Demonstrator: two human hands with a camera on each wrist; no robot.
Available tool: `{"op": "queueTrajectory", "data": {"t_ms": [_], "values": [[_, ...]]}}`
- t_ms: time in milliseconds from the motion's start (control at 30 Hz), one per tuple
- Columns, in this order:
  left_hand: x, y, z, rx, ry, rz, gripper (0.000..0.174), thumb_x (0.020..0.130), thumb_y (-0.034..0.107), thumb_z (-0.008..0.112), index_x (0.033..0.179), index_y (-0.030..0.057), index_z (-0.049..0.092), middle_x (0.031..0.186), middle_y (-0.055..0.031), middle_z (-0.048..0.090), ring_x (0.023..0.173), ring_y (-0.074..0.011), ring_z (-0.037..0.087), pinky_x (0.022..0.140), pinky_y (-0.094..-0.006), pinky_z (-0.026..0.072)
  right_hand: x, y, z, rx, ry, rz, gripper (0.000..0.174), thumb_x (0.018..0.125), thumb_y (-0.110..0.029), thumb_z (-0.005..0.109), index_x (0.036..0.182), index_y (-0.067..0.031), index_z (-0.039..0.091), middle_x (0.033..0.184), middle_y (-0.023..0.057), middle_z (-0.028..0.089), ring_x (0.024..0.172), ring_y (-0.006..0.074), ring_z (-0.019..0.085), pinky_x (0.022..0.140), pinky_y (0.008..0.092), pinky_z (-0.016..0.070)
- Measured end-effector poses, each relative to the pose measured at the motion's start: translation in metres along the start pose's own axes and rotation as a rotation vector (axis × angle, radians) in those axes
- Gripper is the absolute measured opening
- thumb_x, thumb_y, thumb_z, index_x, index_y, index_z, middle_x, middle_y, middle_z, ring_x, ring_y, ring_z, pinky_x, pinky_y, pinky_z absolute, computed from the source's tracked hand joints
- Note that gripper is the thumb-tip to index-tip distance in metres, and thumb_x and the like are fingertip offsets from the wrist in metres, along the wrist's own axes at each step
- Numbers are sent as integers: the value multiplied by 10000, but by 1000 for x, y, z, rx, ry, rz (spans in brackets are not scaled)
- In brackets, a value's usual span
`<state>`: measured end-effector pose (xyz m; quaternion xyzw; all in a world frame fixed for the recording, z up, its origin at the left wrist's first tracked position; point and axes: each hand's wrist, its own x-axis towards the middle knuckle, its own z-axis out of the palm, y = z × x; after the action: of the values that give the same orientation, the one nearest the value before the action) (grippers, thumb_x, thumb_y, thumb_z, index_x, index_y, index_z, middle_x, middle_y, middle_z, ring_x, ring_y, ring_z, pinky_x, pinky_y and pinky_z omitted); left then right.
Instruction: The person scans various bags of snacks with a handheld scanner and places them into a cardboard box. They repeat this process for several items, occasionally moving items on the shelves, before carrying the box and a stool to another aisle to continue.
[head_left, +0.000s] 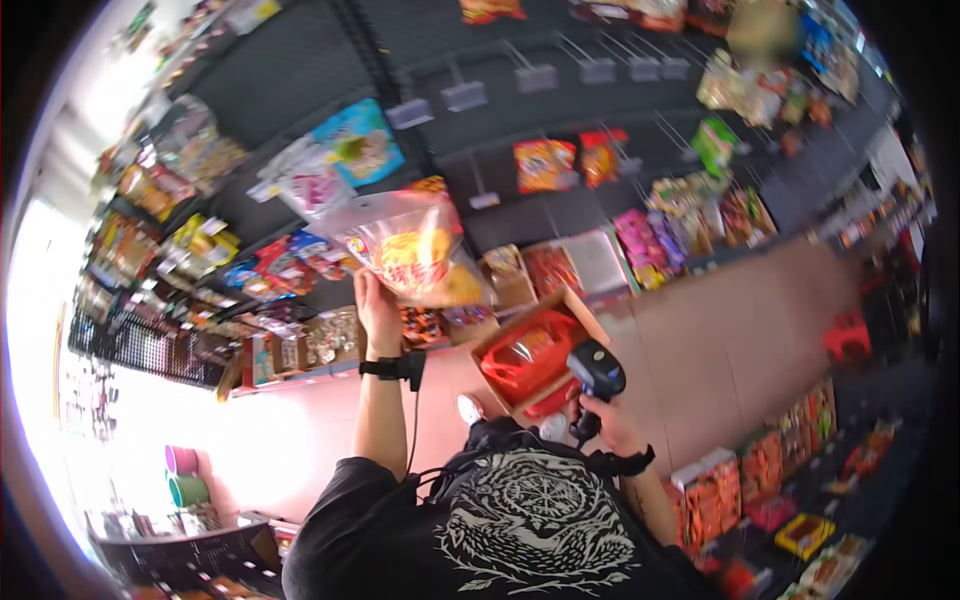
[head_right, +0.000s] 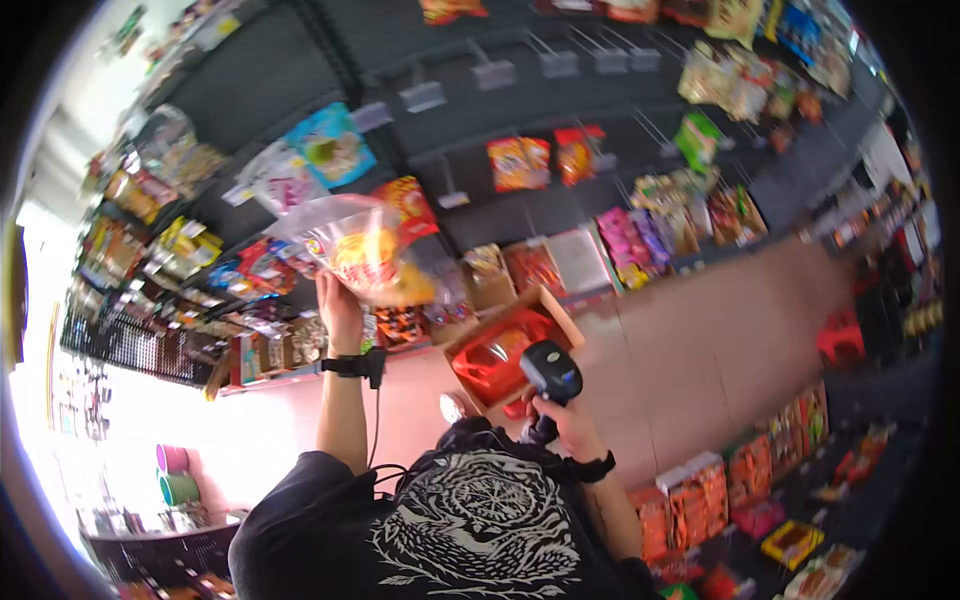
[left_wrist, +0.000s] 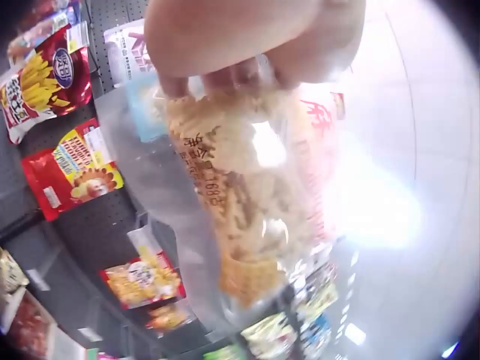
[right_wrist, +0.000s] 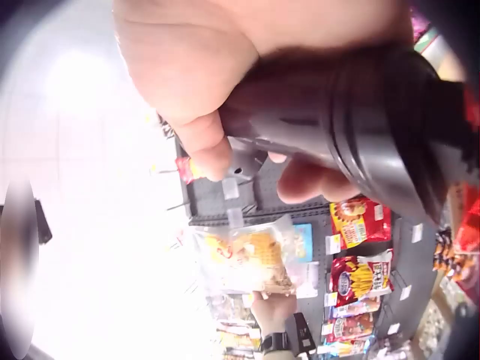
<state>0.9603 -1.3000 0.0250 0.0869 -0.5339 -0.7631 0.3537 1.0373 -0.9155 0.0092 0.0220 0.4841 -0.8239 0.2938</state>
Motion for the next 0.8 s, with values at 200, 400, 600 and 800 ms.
{"op": "queueTrajectory", "data": {"t_ms": [200, 400, 600, 800], "values": [[-23, 8, 10, -1133, -612, -656, 200, 953, 276, 470, 918, 80, 447, 753, -19, 424, 684, -148, 409, 667, -283, 386, 5, -33, 68, -136, -343, 87, 237, 856, -5, 597, 1091, -5, 567, 799, 48, 617, 615, 107, 570, 576, 243, 467], [-12, -8, 24, -1155, -808, -540, 171, 954, 231, 455, 943, 62, 431, 744, -25, 427, 727, -144, 393, 687, -279, 380, -3, -27, 88, -237, -437, 31, 262, 820, -11, 661, 1070, -22, 583, 801, 13, 612, 622, 87, 557, 565, 229, 458], [-16, -2, 47, -1192, -812, -621, 210, 927, 271, 499, 943, 68, 445, 734, -8, 432, 735, -139, 397, 690, -270, 373, -3, -31, 87, -147, -338, 57, 217, 835, -41, 656, 1039, -11, 586, 781, 16, 599, 614, 89, 553, 562, 224, 453], [-12, -23, 42, -1103, -920, -630, 218, 926, 303, 496, 928, 88, 458, 744, -14, 453, 717, -138, 416, 665, -267, 391, -2, -26, 78, -103, -292, 33, 134, 855, -42, 628, 978, -16, 583, 764, 18, 586, 601, 88, 548, 555, 229, 447]]}}
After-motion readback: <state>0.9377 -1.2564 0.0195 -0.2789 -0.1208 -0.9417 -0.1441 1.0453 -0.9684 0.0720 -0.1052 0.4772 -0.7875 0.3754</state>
